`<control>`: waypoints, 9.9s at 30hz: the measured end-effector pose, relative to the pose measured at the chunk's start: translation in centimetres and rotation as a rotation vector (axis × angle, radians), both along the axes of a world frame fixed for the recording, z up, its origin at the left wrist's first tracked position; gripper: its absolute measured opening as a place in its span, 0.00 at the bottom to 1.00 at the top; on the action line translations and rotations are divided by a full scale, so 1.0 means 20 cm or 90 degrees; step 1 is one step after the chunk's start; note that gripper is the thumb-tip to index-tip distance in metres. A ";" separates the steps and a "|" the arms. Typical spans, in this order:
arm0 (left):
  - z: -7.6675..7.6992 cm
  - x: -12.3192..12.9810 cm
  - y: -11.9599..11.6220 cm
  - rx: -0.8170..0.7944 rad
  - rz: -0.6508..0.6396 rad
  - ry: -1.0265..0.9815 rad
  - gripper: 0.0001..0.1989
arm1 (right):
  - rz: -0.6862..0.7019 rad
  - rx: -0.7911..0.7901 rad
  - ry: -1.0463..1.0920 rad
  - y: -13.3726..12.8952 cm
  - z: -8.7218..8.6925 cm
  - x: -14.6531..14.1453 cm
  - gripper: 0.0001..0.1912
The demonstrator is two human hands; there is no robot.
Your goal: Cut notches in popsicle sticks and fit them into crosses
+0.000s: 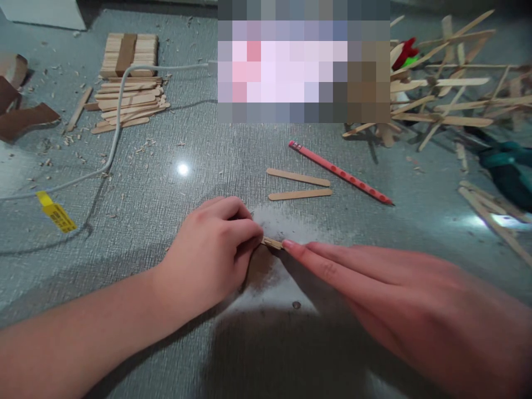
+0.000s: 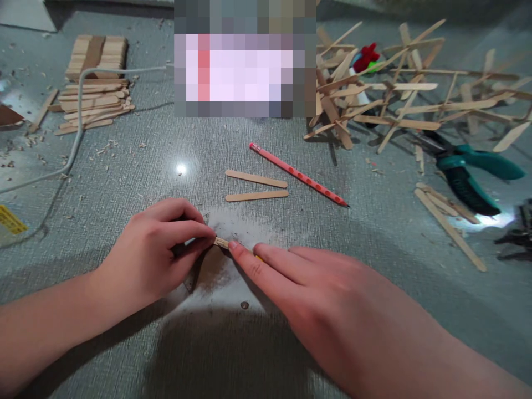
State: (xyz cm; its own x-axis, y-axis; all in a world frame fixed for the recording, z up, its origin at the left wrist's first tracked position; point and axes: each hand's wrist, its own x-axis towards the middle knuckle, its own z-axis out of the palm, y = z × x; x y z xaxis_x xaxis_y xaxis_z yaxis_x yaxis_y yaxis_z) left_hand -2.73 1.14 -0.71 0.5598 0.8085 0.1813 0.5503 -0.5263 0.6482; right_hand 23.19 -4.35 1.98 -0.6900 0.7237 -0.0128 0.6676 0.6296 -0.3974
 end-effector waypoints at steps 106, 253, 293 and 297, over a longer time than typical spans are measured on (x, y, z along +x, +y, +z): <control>0.08 -0.07 -0.09 0.266 0.007 -0.083 0.10 | -0.115 0.465 0.026 -0.05 -0.16 -0.08 0.12; 0.05 0.01 -0.14 0.018 0.008 -0.273 0.10 | -0.025 0.401 0.104 0.03 -0.13 -0.04 0.10; -0.01 0.00 -0.11 0.222 -0.044 0.006 0.13 | -0.461 -0.247 0.390 0.10 -0.01 -0.04 0.18; 0.03 -0.01 -0.11 0.209 -0.014 0.042 0.18 | -0.471 -0.414 0.585 0.13 -0.03 -0.01 0.19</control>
State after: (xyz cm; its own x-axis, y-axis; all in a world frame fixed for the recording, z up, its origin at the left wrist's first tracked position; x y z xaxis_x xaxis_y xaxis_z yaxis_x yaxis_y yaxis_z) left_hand -2.90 -1.06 -0.15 0.5954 0.7009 0.3927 0.5715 -0.7130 0.4062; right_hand 22.94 -1.76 1.32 -0.0872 0.9667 -0.2404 0.0996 -0.2317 -0.9677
